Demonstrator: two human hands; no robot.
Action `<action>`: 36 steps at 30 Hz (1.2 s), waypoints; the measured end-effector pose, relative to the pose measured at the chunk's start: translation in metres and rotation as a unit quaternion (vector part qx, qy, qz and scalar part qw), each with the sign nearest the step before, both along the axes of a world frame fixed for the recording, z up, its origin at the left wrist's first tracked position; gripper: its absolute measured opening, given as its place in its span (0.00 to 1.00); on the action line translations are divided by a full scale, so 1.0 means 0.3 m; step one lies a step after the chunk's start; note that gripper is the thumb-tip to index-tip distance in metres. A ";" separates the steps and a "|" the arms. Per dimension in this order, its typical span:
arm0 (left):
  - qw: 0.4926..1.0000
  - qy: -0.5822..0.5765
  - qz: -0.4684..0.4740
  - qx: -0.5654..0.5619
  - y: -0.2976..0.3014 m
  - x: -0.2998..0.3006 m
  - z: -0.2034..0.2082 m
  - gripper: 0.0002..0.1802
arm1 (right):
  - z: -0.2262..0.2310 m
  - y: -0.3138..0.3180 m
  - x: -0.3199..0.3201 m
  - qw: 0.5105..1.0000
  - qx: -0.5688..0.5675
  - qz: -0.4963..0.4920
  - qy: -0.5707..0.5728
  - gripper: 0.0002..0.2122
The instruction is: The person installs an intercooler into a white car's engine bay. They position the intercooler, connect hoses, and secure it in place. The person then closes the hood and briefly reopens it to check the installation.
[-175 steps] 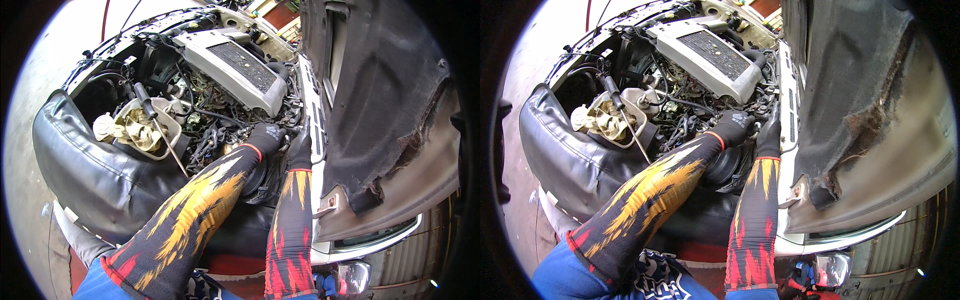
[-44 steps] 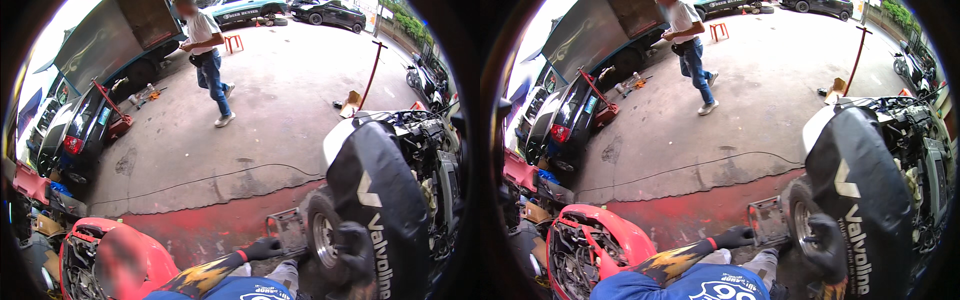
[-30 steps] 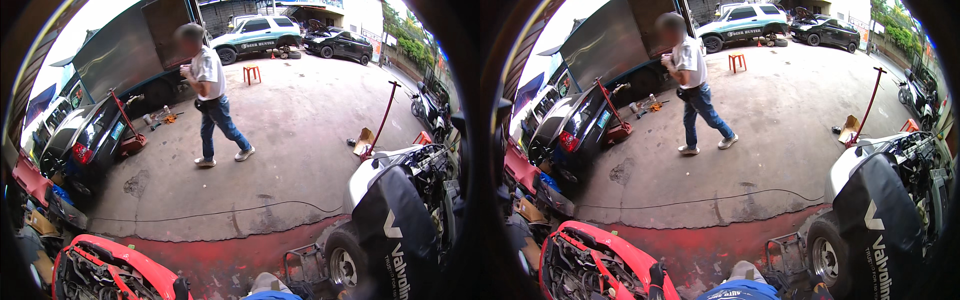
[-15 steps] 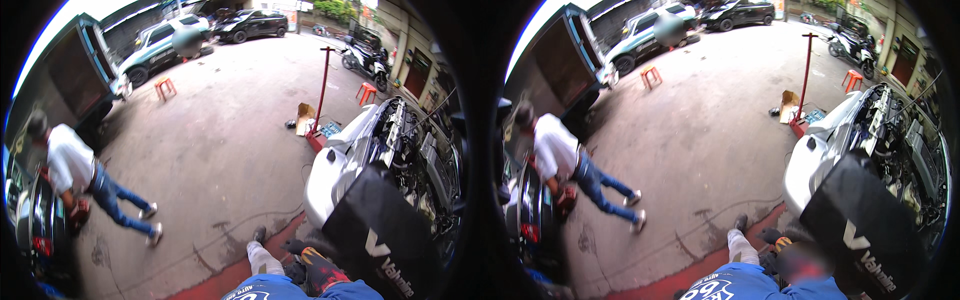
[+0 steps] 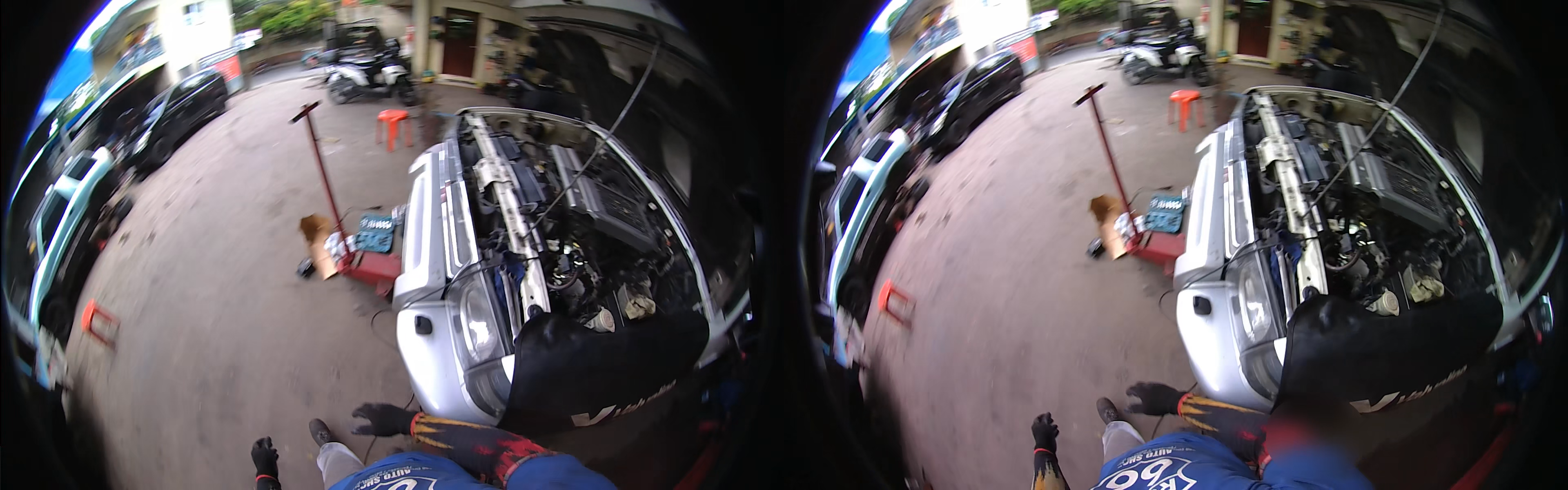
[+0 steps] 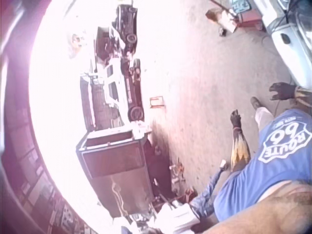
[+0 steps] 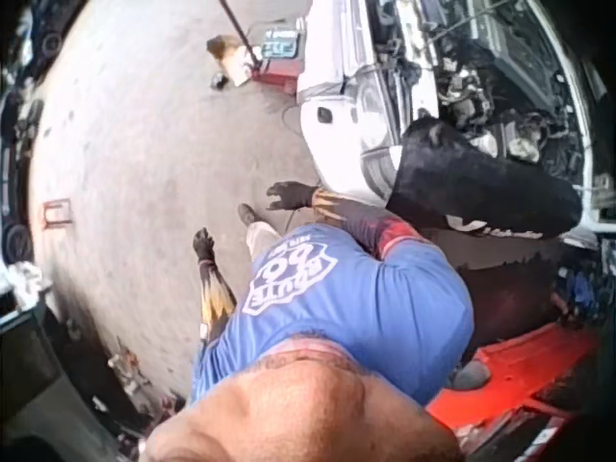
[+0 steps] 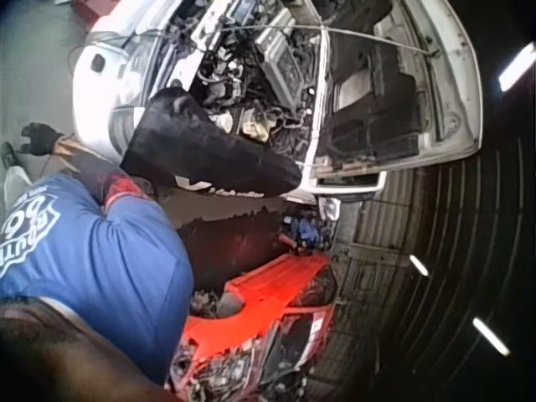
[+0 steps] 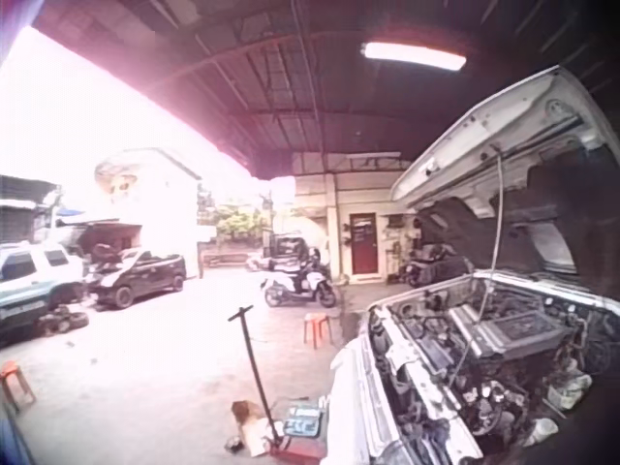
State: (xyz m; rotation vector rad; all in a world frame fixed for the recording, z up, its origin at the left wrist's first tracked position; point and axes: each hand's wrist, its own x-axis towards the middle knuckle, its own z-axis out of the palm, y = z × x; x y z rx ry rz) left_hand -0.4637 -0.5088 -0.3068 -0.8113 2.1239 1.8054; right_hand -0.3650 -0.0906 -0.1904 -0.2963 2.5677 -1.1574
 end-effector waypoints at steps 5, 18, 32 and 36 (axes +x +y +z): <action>0.951 -0.001 -0.309 0.004 0.442 -0.560 -0.125 0.16 | -0.094 0.207 -0.117 0.968 -0.090 -0.212 -0.098 0.27; 0.061 0.356 -0.913 -0.189 1.429 -1.708 -0.101 0.18 | 0.096 0.312 -0.473 0.510 -0.426 -0.728 0.168 0.19; 0.505 0.330 -0.753 0.263 2.984 -1.305 0.851 0.19 | 0.741 1.187 -0.785 0.517 -0.034 -0.777 0.358 0.21; 0.419 0.402 -0.704 0.410 3.428 -1.187 1.148 0.12 | 0.814 1.452 -0.764 0.399 0.024 -0.827 0.394 0.20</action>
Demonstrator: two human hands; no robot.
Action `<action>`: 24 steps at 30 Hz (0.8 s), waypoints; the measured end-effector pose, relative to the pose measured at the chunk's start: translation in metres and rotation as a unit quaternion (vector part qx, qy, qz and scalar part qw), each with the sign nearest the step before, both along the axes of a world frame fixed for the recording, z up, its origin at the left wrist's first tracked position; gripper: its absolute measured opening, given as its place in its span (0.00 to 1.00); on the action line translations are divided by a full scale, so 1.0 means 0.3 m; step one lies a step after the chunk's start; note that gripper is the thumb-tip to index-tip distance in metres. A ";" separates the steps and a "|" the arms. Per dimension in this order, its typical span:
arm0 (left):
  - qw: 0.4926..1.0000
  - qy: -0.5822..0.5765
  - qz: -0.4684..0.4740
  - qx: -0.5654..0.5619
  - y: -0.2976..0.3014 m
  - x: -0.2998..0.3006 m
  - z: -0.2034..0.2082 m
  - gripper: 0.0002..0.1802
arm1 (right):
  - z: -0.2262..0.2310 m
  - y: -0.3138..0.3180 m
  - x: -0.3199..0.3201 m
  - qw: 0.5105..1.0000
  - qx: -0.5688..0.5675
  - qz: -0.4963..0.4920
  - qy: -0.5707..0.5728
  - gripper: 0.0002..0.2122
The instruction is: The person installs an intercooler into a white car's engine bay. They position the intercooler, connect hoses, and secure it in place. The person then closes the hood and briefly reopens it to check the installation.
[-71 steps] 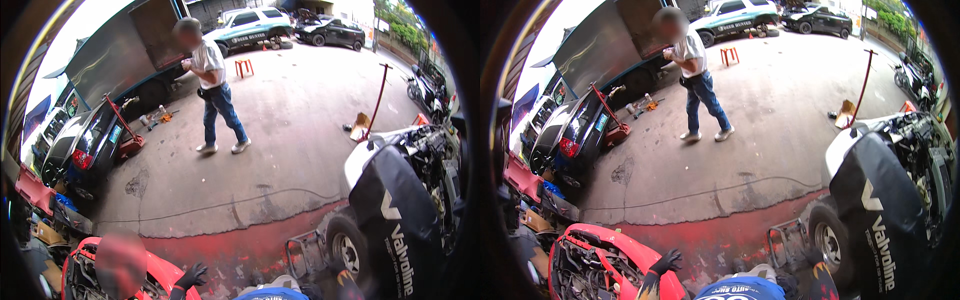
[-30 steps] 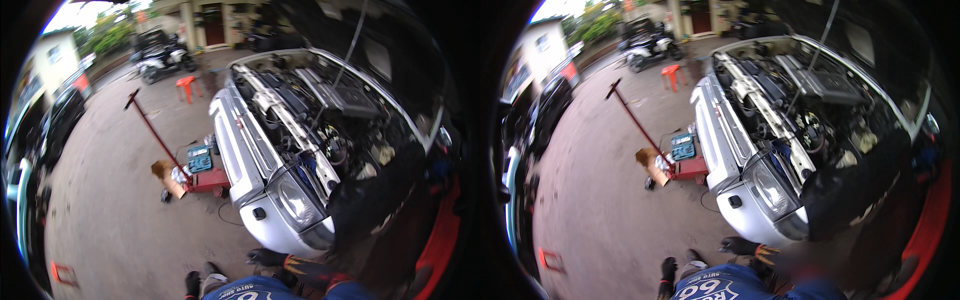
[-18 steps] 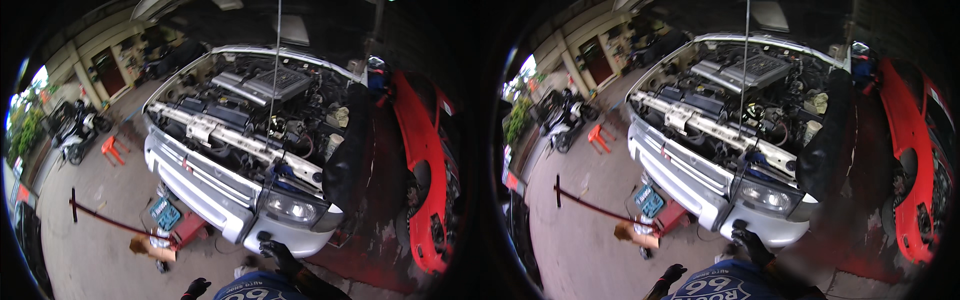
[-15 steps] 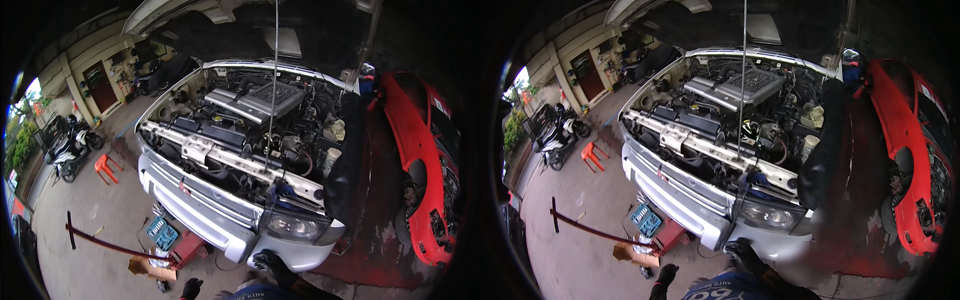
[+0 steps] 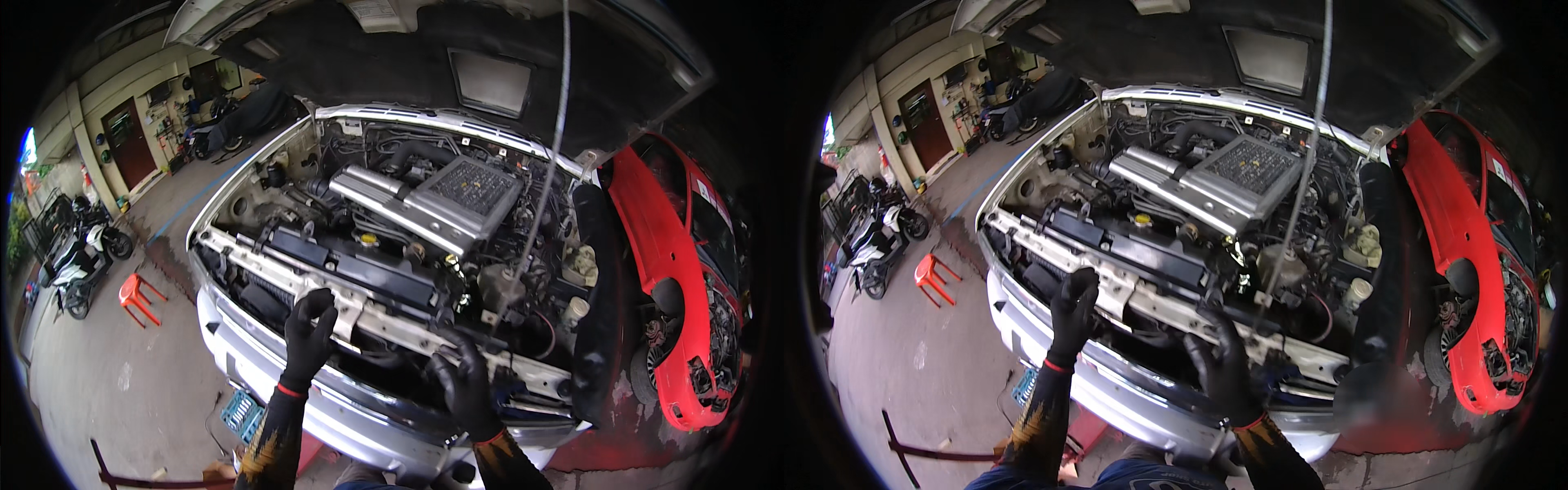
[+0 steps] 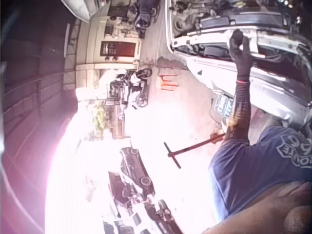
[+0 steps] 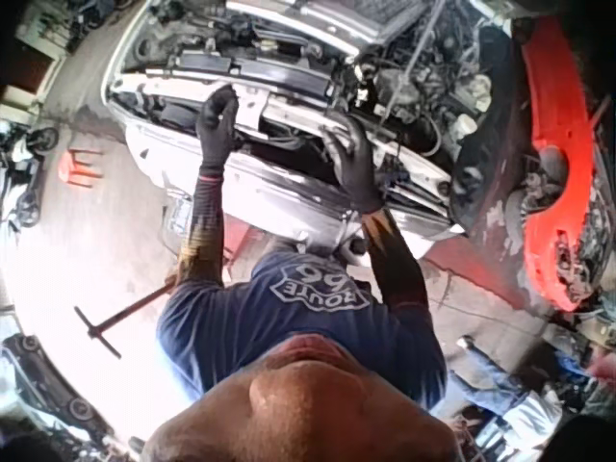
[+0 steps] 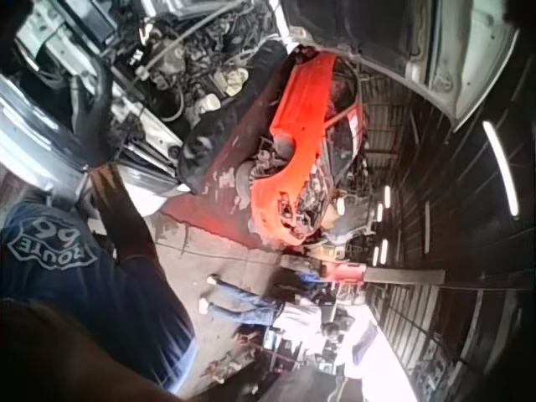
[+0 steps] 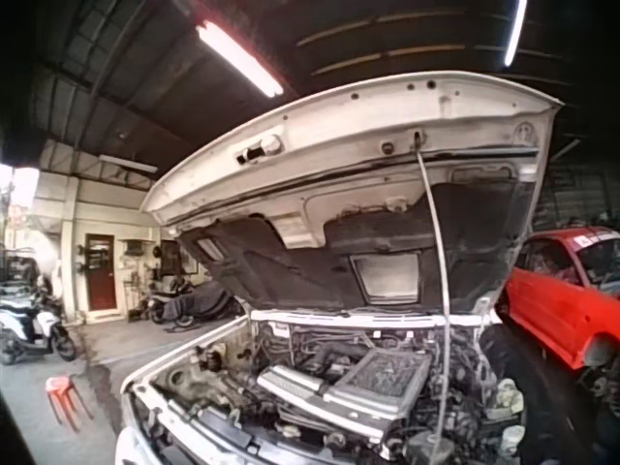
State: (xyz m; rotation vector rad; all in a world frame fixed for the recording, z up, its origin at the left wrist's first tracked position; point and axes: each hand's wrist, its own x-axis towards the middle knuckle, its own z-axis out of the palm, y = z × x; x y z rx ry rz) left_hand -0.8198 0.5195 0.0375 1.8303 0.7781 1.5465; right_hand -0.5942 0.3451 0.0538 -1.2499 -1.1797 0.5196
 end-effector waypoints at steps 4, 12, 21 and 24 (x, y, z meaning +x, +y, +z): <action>0.998 0.040 -0.043 0.033 0.469 0.125 0.156 0.14 | -0.001 0.348 0.135 0.980 -0.003 -0.114 0.162 0.17; 0.771 0.553 0.173 0.263 1.106 0.200 0.008 0.22 | -0.227 0.870 0.628 0.916 0.018 -0.386 0.109 0.15; 0.823 0.475 -0.312 -0.028 1.317 0.179 0.089 0.33 | -0.160 0.970 0.822 0.890 0.061 -0.143 0.429 0.23; 0.783 0.324 -0.332 -0.414 1.319 0.195 0.140 0.32 | -0.148 0.986 0.867 0.850 0.088 -0.037 0.517 0.22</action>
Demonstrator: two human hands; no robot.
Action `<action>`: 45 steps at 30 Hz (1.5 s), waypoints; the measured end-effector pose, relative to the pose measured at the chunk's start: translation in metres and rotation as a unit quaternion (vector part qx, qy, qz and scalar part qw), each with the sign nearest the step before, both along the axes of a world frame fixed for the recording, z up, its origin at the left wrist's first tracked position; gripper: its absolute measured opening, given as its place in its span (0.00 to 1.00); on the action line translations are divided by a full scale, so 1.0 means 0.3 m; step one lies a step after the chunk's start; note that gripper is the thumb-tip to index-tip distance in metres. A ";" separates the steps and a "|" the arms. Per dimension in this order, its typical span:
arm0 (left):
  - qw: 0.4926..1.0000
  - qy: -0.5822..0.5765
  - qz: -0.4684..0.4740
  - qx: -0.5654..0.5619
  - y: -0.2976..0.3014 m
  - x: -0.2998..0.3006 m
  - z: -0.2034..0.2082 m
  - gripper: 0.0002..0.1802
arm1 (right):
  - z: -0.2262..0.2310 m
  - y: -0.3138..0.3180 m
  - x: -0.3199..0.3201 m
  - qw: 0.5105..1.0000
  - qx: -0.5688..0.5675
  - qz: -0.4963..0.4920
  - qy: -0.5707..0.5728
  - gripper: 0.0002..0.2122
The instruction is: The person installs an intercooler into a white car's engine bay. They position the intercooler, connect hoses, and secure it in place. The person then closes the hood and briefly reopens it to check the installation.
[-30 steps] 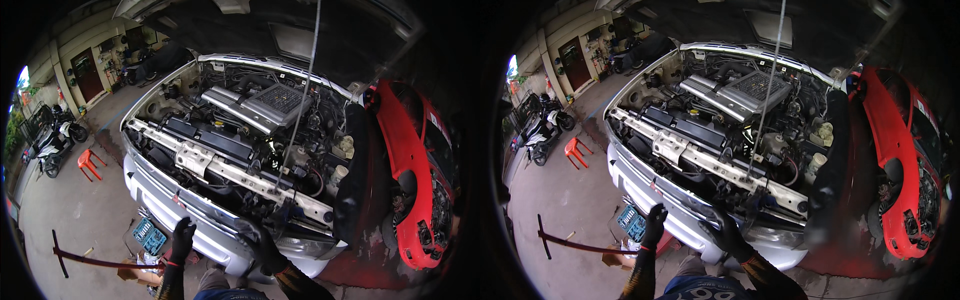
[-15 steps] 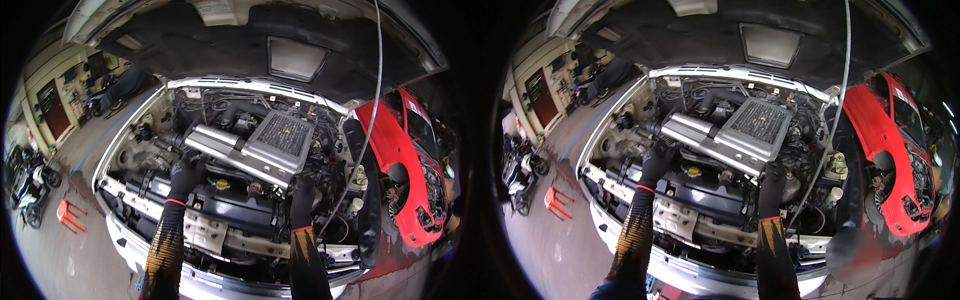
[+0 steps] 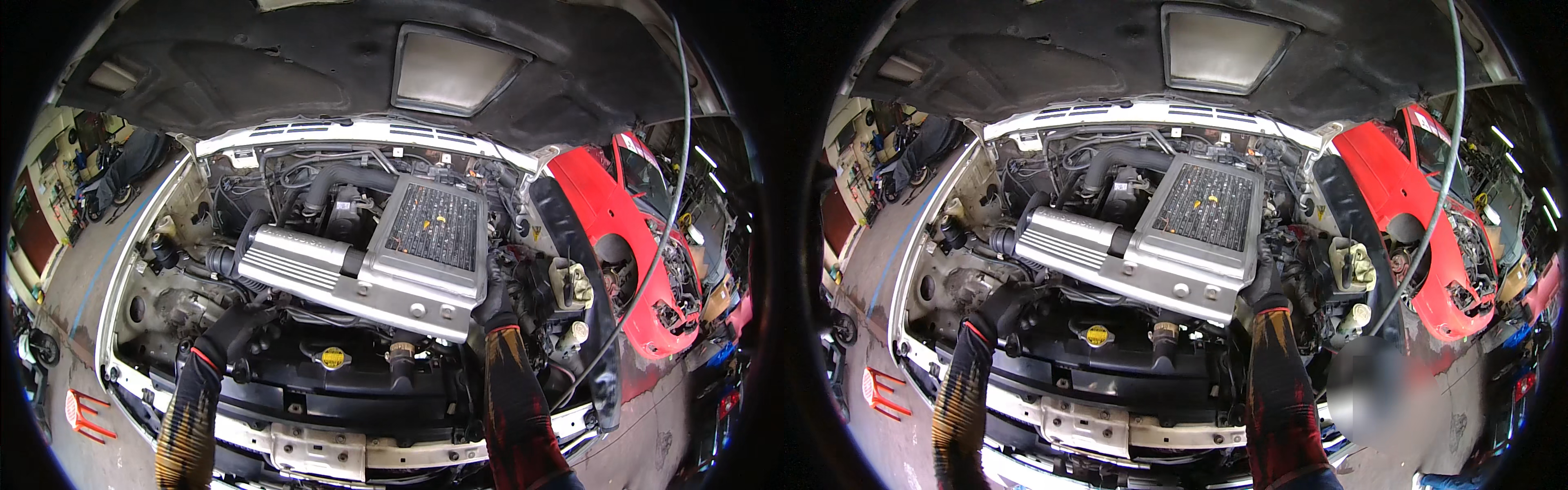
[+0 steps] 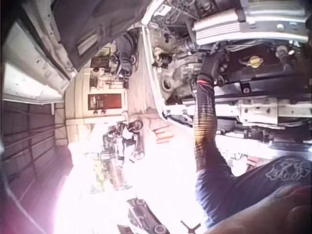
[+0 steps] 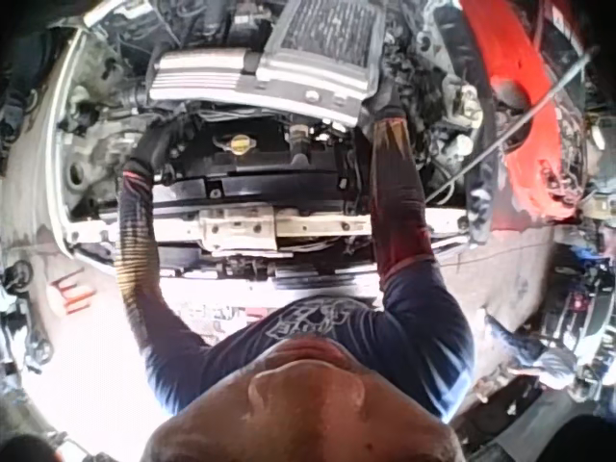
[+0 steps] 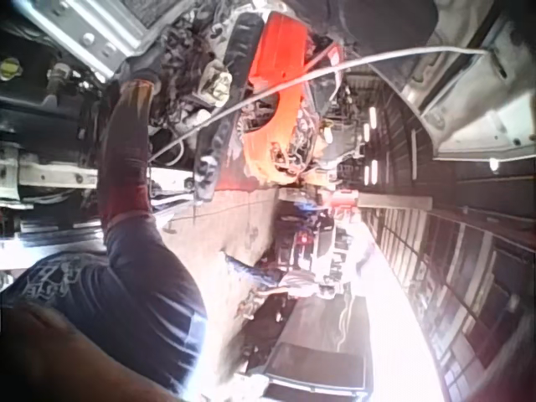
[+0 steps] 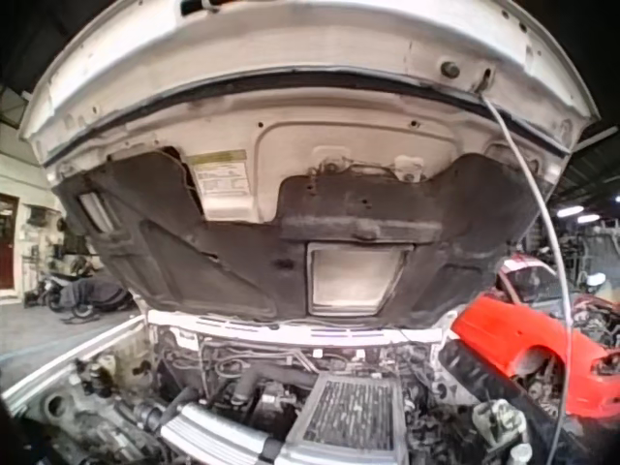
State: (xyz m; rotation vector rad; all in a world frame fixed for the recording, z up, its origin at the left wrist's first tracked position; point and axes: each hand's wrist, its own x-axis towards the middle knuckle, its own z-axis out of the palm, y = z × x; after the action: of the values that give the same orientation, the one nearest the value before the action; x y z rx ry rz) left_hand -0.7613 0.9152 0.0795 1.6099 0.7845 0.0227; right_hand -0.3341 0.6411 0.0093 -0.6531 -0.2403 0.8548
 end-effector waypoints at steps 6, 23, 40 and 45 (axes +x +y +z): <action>0.984 -0.088 -0.040 0.152 0.020 0.000 -0.055 0.28 | -0.086 0.047 0.049 0.993 -0.019 -0.097 -0.069 0.17; 0.957 -0.126 0.206 0.160 -0.397 -0.388 0.149 0.12 | 0.162 -0.031 -0.225 0.992 0.099 -0.022 -0.074 0.13; 0.890 -0.087 0.418 0.161 -0.939 -0.798 0.031 0.13 | 0.291 -0.019 -0.621 0.973 0.042 0.228 0.014 0.16; 0.897 -0.040 0.419 0.135 -0.804 -0.763 0.013 0.12 | 0.257 0.025 -0.605 0.978 0.060 0.134 -0.149 0.16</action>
State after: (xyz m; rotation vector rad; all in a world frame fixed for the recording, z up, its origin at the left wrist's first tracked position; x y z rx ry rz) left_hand -0.9903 0.6738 0.0833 1.3952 1.4040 0.8427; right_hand -0.5156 0.6486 0.0863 -0.6437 -0.6584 0.9896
